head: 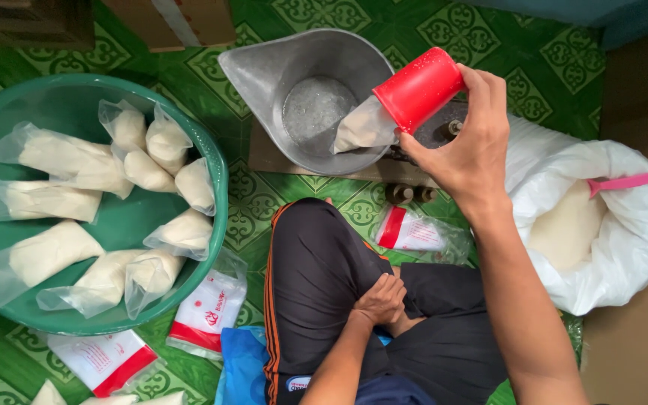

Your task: A person manually scoops white powder from a large sack into a container on a scale to reach a specific weight.

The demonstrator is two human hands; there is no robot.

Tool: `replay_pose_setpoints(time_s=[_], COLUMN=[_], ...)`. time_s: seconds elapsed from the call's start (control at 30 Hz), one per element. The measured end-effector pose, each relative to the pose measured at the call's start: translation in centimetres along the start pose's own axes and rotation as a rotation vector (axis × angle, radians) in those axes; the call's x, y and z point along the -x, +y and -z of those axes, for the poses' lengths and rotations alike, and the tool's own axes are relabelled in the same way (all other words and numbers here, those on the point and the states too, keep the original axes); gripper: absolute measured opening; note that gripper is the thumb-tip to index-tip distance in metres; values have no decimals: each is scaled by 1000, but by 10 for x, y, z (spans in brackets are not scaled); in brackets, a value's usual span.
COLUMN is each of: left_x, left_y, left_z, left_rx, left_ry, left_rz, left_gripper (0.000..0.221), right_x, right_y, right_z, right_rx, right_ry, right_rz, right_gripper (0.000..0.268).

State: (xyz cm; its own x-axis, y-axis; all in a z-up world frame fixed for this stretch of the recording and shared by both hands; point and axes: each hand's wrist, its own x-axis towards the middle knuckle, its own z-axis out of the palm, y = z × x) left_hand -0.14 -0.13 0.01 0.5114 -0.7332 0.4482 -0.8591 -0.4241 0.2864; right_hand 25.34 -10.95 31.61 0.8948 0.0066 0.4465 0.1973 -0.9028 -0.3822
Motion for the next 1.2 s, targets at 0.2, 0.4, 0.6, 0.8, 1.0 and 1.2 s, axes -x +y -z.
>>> replay_pose_setpoints(time_s=[0.2,0.4,0.6,0.8,1.0,1.2], left_x=[1,0,1,10,8,9], left_y=[0,-1,0,2,4,0], left_z=[-3,0,-2,-24,-18,-15], left_rx=[-13,-30,-6,-10,37,46], left_ry=[-24,-9,-29,23,-30,-104], left_rz=[-13,-16,-16,-29,12,-11], left_gripper=[17,18,17,21,14,19], right_x=[1,1,6,23,49,122], right_y=[-1,3,19,51,86,146], right_z=[0,0,-2,-4,22,66], right_rx=[24,8,-63,-394,-598,-647], right_ry=[-1,18,17,-8,13,116], right_rz=[4,1,-177,-514,-670,-761], right_gripper=[74,74,70,78,74,74])
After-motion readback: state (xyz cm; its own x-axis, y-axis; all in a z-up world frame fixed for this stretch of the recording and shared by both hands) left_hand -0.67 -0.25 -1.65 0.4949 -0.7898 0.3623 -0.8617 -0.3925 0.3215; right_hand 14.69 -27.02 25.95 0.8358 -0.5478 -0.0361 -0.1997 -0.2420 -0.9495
